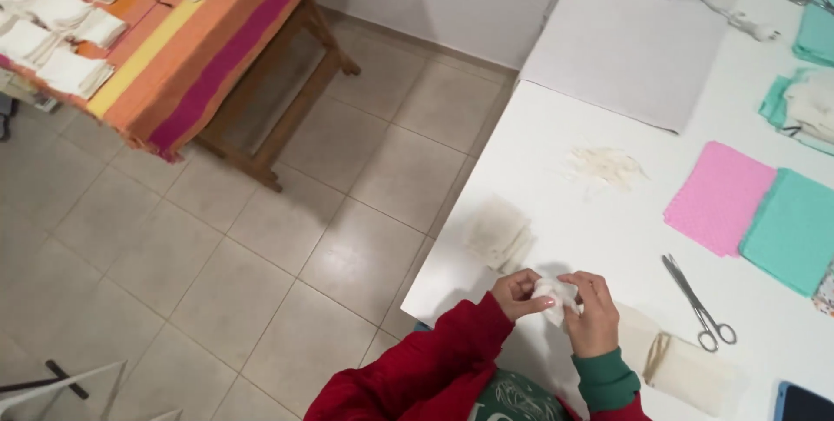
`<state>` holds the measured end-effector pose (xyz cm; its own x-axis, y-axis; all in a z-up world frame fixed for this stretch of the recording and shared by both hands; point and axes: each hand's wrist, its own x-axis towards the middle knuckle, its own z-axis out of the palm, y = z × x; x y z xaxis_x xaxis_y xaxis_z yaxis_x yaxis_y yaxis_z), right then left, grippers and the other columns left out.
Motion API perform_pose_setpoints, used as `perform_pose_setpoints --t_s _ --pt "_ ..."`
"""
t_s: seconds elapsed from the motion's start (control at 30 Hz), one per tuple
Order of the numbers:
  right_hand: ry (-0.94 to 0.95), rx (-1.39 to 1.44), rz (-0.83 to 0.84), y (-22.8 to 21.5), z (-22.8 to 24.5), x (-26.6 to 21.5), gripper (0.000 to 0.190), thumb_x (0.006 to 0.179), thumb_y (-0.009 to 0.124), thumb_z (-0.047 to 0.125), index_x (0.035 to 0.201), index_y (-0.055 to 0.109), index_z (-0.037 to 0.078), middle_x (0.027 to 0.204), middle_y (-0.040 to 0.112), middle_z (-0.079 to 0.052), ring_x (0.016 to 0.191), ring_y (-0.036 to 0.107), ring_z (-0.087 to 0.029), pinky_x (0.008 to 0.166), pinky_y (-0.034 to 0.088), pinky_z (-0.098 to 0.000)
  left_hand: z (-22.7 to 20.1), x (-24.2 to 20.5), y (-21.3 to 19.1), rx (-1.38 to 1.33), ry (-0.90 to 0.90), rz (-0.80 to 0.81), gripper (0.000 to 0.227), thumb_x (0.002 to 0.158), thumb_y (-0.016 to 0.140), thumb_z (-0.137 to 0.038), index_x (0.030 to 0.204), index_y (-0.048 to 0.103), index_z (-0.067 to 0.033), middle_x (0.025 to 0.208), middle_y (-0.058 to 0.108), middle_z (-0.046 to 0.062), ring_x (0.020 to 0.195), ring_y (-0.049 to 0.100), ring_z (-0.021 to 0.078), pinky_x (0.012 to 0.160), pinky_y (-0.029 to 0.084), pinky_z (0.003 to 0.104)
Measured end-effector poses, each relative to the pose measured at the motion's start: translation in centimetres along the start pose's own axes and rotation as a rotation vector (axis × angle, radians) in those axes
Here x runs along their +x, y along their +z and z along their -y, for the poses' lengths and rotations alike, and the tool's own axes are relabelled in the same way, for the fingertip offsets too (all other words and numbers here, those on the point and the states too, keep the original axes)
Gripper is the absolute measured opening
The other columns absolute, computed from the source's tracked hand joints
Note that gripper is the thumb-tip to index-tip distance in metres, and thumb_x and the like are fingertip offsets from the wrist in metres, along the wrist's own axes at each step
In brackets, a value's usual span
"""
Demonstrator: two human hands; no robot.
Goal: Folding small white fabric squares and stacking them neatly on a table.
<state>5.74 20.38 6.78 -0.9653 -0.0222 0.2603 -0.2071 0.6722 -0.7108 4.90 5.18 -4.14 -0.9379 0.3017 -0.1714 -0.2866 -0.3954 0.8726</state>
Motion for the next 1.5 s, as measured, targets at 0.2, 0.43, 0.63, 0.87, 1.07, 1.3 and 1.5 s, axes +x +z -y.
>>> perform_pose_setpoints --t_s 0.2,0.43,0.63,0.87,1.07,1.3,1.5 --pt "0.072 -0.152 0.128 0.2 -1.9 0.0 0.061 0.06 0.062 -0.023 0.108 0.075 0.012 0.111 0.07 -0.004 0.092 0.061 -0.023 0.082 0.054 -0.0311 1.9 0.0 0.0 -0.48 -0.187 0.197 0.041 0.09 0.07 0.0 0.129 0.059 0.003 0.094 0.068 0.008 0.068 0.06 0.0088 0.058 0.047 0.016" --pt "0.532 0.923 0.321 1.8 -10.1 -1.1 0.052 0.077 0.047 -0.017 0.124 0.063 -0.004 0.079 0.061 -0.008 0.064 0.05 -0.016 0.058 0.04 -0.0262 -3.0 -1.5 -0.6 -0.547 -0.38 0.457 0.028 0.107 0.057 -0.026 0.109 0.062 0.0012 0.056 0.046 -0.004 0.042 0.03 0.0061 0.041 0.026 0.021" --pt "0.682 1.879 0.726 5.1 -13.2 -3.8 0.04 0.107 0.043 0.024 0.132 0.051 -0.007 0.06 0.046 0.002 0.037 0.025 -0.004 0.03 0.026 -0.0179 -1.1 -0.9 -2.7 -1.149 -0.457 0.542 0.045 0.114 0.044 -0.046 0.087 0.059 -0.0134 0.047 0.036 -0.011 0.04 0.024 0.0032 0.041 0.016 0.016" --pt "0.476 2.25 0.928 5.7 -13.1 -4.8 0.08 0.106 0.048 0.05 0.155 0.018 -0.007 0.071 0.047 0.002 0.045 0.023 -0.001 0.036 0.023 -0.0146 -3.5 -1.6 -0.2 -1.192 -0.327 0.609 0.036 0.118 0.035 -0.024 0.136 0.05 0.0037 0.05 0.047 -0.007 0.036 0.033 0.0018 0.035 0.028 0.012" --pt "0.483 2.166 0.672 4.1 -10.5 -3.6 0.086 0.108 0.044 0.061 0.141 0.038 -0.018 0.055 0.049 0.006 0.035 0.029 -0.003 0.033 0.028 -0.0152 -3.7 -1.9 0.4 -1.151 -0.296 0.855 0.04 0.118 0.036 -0.024 0.143 0.052 0.0018 0.049 0.046 -0.005 0.037 0.032 0.0031 0.036 0.026 0.012" --pt "0.418 2.215 0.914 5.4 -11.4 -4.9 0.081 0.11 0.028 0.056 0.151 0.021 -0.013 0.048 0.047 0.008 0.031 0.029 -0.002 0.031 0.027 -0.0142 -5.2 -2.3 0.6 -1.119 -0.283 0.8 0.054 0.116 0.038 -0.031 0.122 0.054 0.0197 0.044 0.041 -0.004 0.031 0.025 0.0061 0.033 0.021 0.016" --pt "0.436 1.936 0.553 5.7 -12.5 -5.3 0.043 0.108 0.039 0.021 0.14 0.046 -0.006 0.124 0.064 -0.023 0.107 0.067 -0.033 0.098 0.054 -0.0403 -7.7 -3.2 1.5 -0.827 -0.391 0.665 0.031 0.109 0.052 -0.032 0.096 0.065 -0.0065 0.049 0.05 -0.006 0.034 0.039 0.0057 0.03 0.029 0.017"
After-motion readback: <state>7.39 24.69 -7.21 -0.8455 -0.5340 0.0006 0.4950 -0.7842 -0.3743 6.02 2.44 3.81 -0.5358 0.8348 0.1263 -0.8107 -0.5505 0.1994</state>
